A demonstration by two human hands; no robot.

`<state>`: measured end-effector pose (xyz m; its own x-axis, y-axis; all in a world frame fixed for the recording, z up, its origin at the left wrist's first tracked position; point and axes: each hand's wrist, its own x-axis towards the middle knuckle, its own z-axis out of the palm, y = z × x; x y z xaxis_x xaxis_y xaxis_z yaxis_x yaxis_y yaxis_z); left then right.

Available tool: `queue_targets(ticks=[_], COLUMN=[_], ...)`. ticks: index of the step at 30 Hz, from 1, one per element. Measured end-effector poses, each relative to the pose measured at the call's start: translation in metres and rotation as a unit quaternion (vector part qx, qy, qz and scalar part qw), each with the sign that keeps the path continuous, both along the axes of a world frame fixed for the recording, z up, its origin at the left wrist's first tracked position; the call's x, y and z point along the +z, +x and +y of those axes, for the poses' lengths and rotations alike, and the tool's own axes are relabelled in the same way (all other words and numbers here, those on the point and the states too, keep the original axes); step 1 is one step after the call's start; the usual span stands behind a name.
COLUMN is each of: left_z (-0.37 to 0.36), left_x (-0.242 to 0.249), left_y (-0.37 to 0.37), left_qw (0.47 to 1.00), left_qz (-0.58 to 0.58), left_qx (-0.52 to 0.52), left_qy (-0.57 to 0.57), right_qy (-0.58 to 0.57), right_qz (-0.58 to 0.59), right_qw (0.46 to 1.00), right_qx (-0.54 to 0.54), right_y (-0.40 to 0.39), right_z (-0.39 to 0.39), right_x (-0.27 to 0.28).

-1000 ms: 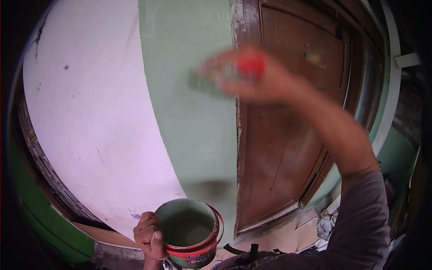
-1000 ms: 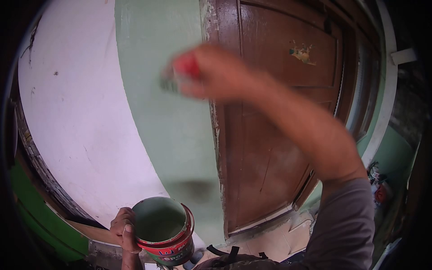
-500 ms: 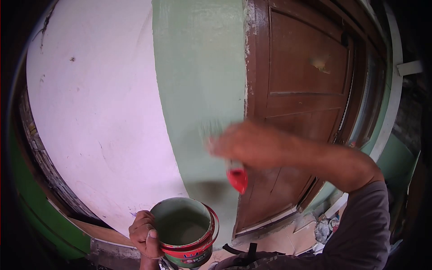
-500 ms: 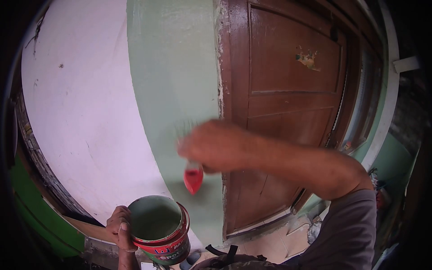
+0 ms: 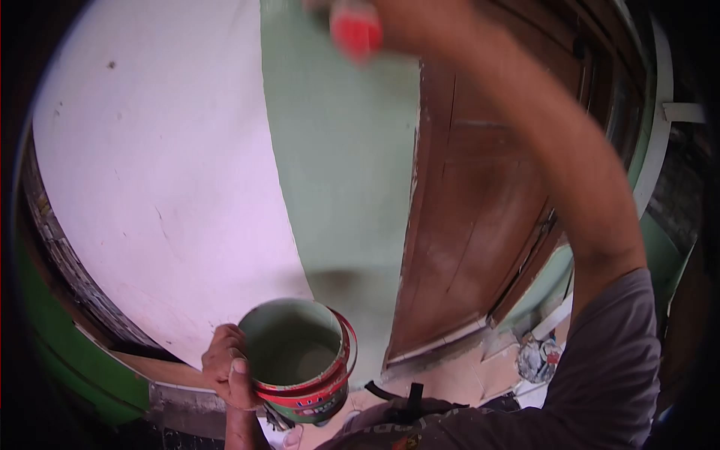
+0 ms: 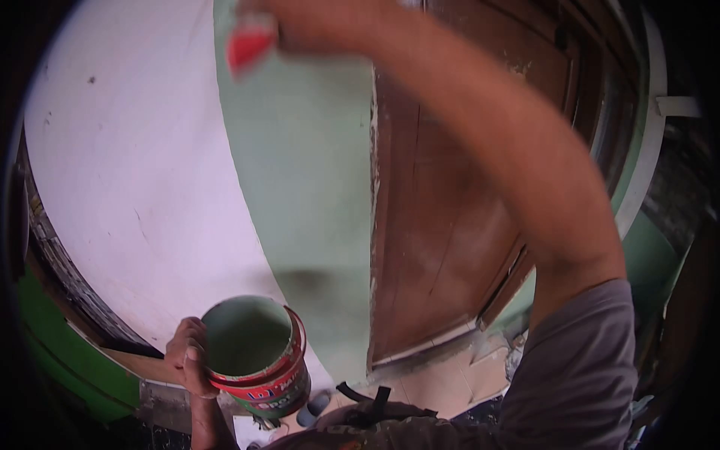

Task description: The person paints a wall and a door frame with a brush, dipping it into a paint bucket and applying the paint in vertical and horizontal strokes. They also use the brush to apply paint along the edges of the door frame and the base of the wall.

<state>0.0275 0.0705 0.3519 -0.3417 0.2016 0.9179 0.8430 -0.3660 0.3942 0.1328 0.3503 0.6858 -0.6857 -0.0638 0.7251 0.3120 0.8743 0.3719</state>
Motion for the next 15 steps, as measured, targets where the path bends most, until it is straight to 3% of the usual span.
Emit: queue_targets(ticks=[1, 2, 4, 6, 7, 10, 11, 13, 14, 15], left_z=[-0.002, -0.005, -0.012, -0.019, -0.021, -0.03, -0.029, -0.031, -0.033, -0.035], left_x=[-0.001, -0.001, -0.005, -0.003, -0.004, -0.003, -0.003, -0.001, -0.003, -0.003], left_y=[-0.003, -0.005, -0.003, -0.004, -0.005, -0.011, -0.006, -0.007, -0.01, -0.012], left_qw=[1.0, 1.0, 0.999, 0.999, 0.999, 0.999, 0.999, 0.999, 0.999, 0.999], left_qz=[0.002, 0.026, 0.028, 0.021, 0.024, 0.028, 0.028, 0.019, 0.025, 0.025], left_qx=[0.003, 0.01, 0.008, 0.008, 0.008, 0.004, 0.001, -0.005, -0.009, -0.011], left_qy=[0.001, -0.008, -0.018, -0.027, -0.029, -0.042, -0.04, -0.04, -0.04, -0.041], right_qy=[0.256, 0.252, 0.255, 0.106, 0.013, -0.051, -0.096, -0.195, 0.0, 0.045], right_qz=[0.016, -0.002, -0.069, -0.199, -0.259, -0.247, -0.211, -0.256, -0.17, -0.091], right_qw=[0.955, 0.942, 0.933, 0.933, 0.918, 0.891, 0.906, 0.914, 0.934, 0.954], right_qx=[0.149, 0.22, 0.246, 0.281, 0.298, 0.377, 0.353, 0.247, 0.313, 0.282], right_y=[-0.009, -0.009, 0.001, 0.006, 0.008, 0.002, 0.007, 0.009, 0.016, 0.014], right_z=[0.027, 0.029, 0.034, 0.037, 0.036, 0.047, 0.044, 0.037, 0.041, 0.034], right_x=[-0.043, -0.101, -0.22, -0.312, -0.332, -0.318, -0.292, -0.184, -0.138, -0.105])
